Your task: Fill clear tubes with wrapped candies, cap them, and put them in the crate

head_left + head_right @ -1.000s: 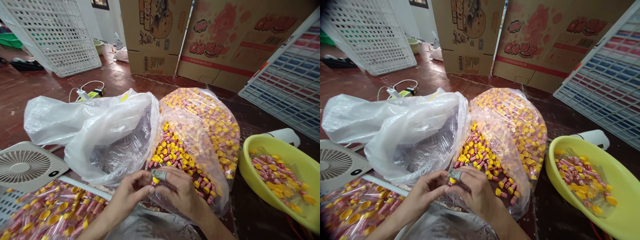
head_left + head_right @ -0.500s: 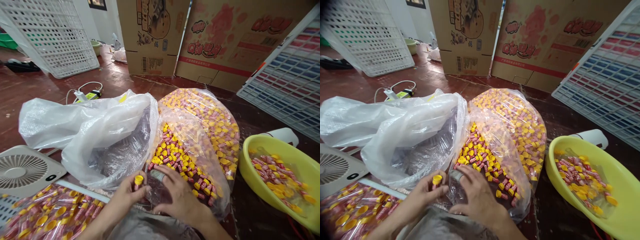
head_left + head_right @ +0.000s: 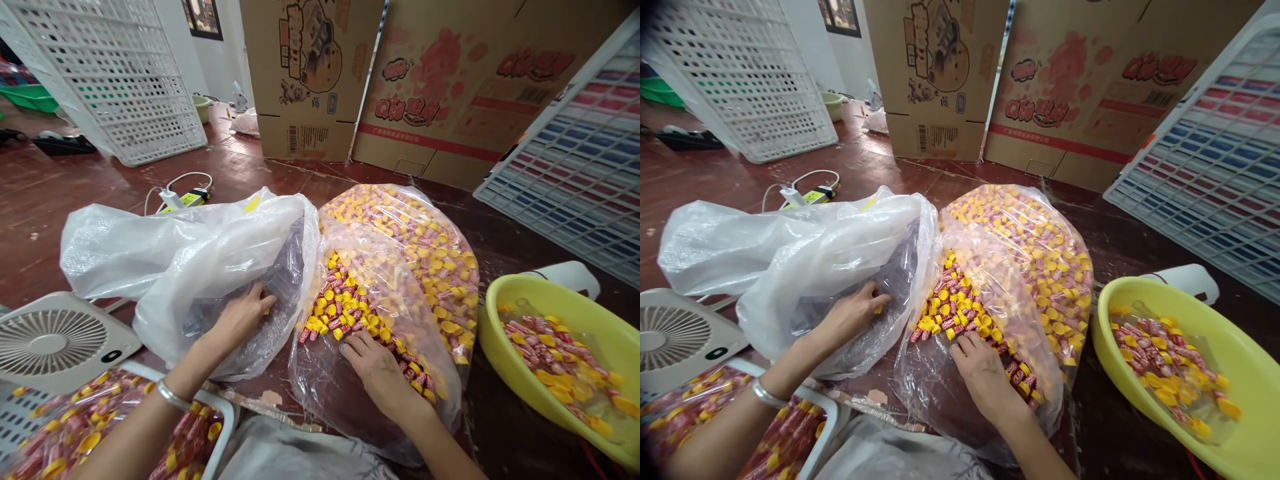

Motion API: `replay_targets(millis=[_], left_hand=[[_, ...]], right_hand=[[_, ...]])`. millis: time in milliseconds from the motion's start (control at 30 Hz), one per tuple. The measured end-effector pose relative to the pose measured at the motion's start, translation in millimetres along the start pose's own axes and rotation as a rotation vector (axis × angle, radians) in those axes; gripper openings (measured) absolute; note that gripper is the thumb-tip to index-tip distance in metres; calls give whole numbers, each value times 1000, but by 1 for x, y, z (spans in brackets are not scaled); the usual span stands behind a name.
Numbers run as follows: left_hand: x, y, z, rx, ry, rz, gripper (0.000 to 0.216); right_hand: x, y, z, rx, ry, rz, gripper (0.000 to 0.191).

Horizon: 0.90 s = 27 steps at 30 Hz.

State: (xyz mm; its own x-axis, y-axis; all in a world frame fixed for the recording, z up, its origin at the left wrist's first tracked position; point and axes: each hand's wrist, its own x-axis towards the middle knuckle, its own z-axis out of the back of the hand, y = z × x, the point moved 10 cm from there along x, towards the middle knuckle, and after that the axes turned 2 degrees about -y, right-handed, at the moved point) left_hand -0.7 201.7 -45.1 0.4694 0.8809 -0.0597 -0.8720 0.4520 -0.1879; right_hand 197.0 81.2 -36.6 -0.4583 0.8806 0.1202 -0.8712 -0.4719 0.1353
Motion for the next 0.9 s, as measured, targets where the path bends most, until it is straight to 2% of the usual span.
replay_targets(millis=[100,233,333,400,533,667,767,800,833,900], left_hand=[[-20,-10,12,-147,-40,-53,28],[-53,-43,25,-446,-58,-116,25],[-69,-75,28,-575,-12,-175,24],[-74,-93,26,-636,31,-198,24],[-75,-106,21,-786,74,-139,20],[-76,-98,1,-1079,124,98,26],[-77,-95,-18,-1362,161,260,34],[-77,-96,-22,-1443,155,294,35],[-76,-96,-25,-1510,143,321,36],[-73,-97,-28,-1604,118,352,36]], right_hand=[[-1,-9,8,76,-100,-55,22],[-2,-22,37,478,-304,-234,21],[8,-9,55,741,-314,-258,17],[17,7,63,795,-288,-206,17],[23,25,68,736,-273,-133,23],[16,32,67,684,-278,-84,13],[11,48,62,577,-267,18,64],[10,52,60,524,-282,34,74],[10,55,57,474,-304,40,75],[9,59,52,402,-368,30,65]])
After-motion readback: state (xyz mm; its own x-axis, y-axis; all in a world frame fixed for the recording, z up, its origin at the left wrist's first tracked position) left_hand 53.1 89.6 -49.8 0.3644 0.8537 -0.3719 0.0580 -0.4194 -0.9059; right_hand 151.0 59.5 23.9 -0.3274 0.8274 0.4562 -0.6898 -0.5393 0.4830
